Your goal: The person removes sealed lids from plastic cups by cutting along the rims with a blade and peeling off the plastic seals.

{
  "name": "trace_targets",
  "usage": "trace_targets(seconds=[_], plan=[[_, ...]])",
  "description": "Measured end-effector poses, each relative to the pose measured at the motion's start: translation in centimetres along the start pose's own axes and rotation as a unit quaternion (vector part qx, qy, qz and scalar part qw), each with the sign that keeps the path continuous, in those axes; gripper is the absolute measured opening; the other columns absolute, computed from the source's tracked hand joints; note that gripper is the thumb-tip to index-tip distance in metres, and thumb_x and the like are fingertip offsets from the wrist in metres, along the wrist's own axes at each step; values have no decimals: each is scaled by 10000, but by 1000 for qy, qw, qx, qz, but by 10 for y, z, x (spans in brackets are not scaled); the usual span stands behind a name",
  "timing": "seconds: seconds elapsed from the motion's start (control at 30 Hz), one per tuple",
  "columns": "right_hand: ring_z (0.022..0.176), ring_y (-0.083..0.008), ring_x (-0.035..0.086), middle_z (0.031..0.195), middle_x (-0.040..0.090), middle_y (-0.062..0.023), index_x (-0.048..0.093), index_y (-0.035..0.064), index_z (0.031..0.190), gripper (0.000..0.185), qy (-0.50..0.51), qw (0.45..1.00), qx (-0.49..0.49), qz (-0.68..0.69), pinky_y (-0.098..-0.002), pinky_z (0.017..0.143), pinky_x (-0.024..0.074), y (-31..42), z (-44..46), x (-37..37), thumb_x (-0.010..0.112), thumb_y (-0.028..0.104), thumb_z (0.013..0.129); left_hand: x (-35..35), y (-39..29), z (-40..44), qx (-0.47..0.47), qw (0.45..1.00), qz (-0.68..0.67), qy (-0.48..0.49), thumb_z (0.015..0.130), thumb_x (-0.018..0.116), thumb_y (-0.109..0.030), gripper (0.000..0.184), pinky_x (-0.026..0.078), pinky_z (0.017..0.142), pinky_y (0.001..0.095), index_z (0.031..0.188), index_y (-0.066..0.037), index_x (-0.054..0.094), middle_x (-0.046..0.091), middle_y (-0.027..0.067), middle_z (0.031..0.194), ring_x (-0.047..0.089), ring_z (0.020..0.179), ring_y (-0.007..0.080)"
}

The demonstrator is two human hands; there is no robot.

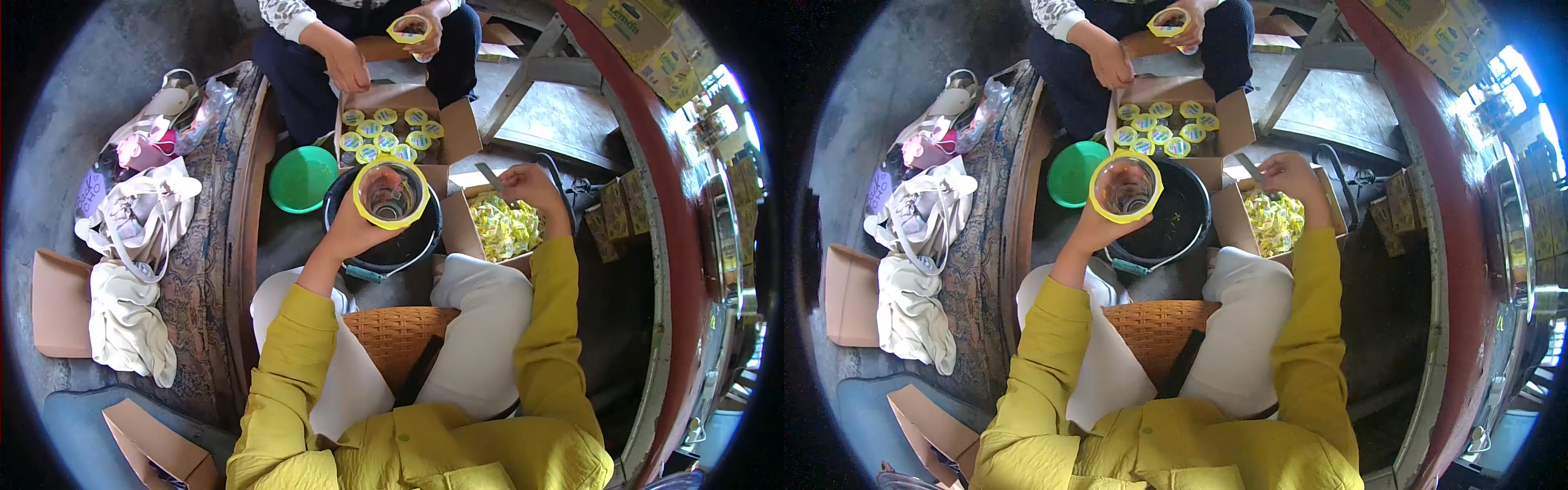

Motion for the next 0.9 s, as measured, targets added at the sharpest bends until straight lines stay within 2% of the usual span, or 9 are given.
trace_targets(seconds=[0.1, 0.13, 0.23, 0.37, 0.43, 0.5, 0.7, 0.8, 0.9], plan=[[655, -93, 579, 769, 628, -73, 619, -41, 890, 254, -91, 984, -121, 91, -209, 588, 467, 85, -35, 25, 681, -23, 645, -1, -10, -4, 29, 998, 52, 4, 596, 770, -36, 785, 390, 922, 321, 1235, -57, 315, 444, 75, 1164, 469, 1077, 191], [656, -88, 577, 771, 631, -72, 620, -44, 891, 241, -124, 970, -157, 135, -208, 592, 468, 102, -43, 35, 683, -19, 659, -1, -10, -5, 69, 995, 78, 6, 596, 765, -29, 780, 404, 908, 326, 1230, -57, 312, 444, 83, 1172, 475, 1073, 193], [658, -79, 574, 768, 625, -62, 613, -36, 912, 213, -249, 914, -260, 188, -190, 600, 461, 142, -60, 66, 657, -43, 703, 0, -8, -6, 62, 994, 87, -16, 598, 755, -21, 758, 409, 900, 320, 1218, -53, 320, 454, 84, 1149, 482, 1062, 194], [692, -76, 566, 770, 609, -36, 605, -19, 857, 168, -275, 861, -319, 286, -196, 640, 450, 141, -58, 106, 662, -52, 702, 7, -10, -9, 45, 997, -22, -62, 547, 780, -70, 722, 397, 890, 291, 1156, -36, 395, 487, 71, 1088, 482, 1038, 174], [686, -60, 543, 758, 596, -19, 599, -12, 847, 151, -265, 872, -293, 290, -187, 636, 426, 134, -55, 118, 658, -50, 714, 8, -24, -11, 80, 991, 79, -66, 539, 756, -35, 708, 397, 891, 292, 1151, -37, 399, 472, 74, 1098, 477, 1034, 175], [683, -55, 536, 754, 591, -12, 595, -13, 847, 147, -266, 871, -276, 308, -184, 628, 420, 132, -56, 123, 653, -53, 718, 10, -26, -14, 65, 993, 22, -98, 533, 751, -38, 712, 390, 897, 293, 1154, -34, 403, 466, 80, 1109, 474, 1029, 178], [666, -103, 554, 755, 606, -52, 601, -12, 810, 111, -311, 866, -355, 166, -216, 613, 434, 135, -60, 125, 632, -60, 714, 7, -31, -31, 41, 994, 4, -98, 549, 687, -1, 722, 378, 907, 302, 1198, -17, 371, 470, 87, 1114, 473, 1024, 189], [681, -182, 584, 774, 609, -92, 607, 1, 784, 119, -366, 834, -413, -9, -251, 621, 453, 147, -70, 117, 620, -71, 690, 5, -37, -36, 64, 992, 31, -103, 554, 652, 2, 711, 378, 903, 310, 1203, -1, 363, 487, 108, 1094, 498, 1000, 200], [727, -237, 597, 794, 611, -95, 613, 24, 770, 152, -380, 800, -457, -86, -293, 646, 468, 155, -79, 113, 618, -73, 653, 0, -40, -35, 65, 992, 44, -94, 562, 606, 1, 680, 377, 901, 310, 1199, 8, 368, 496, 114, 1078, 509, 989, 204]])
Point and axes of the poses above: each hand's wrist, its own z-axis towards the middle knuckle, its own x-axis out of the palm, y = z × x, the point moved 1 cm from there along z, towards the middle knuckle
